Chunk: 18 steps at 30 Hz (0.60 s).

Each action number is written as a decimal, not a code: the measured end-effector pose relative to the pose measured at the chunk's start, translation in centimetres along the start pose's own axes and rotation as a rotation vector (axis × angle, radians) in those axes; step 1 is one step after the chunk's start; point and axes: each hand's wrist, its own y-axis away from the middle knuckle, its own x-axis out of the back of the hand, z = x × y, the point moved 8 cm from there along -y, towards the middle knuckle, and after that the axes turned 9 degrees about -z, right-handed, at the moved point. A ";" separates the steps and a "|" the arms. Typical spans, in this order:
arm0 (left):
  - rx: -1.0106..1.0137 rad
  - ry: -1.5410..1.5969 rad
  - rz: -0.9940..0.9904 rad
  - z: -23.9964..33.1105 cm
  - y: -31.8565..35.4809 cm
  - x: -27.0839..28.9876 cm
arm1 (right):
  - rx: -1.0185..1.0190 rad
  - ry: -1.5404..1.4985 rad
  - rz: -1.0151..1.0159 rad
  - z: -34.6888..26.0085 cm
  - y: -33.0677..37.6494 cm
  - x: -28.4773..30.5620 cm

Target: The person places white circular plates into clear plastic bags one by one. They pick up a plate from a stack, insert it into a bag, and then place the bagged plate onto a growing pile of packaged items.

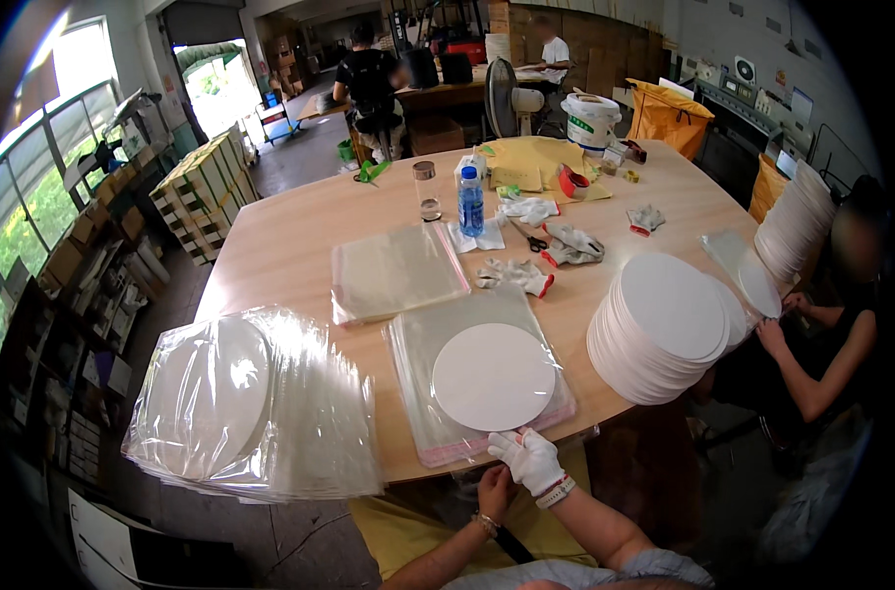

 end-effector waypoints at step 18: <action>0.234 -0.218 -0.088 9.4 5.7 1.9 | 0.531 1.943 -0.463 -1.9 4.6 -7.8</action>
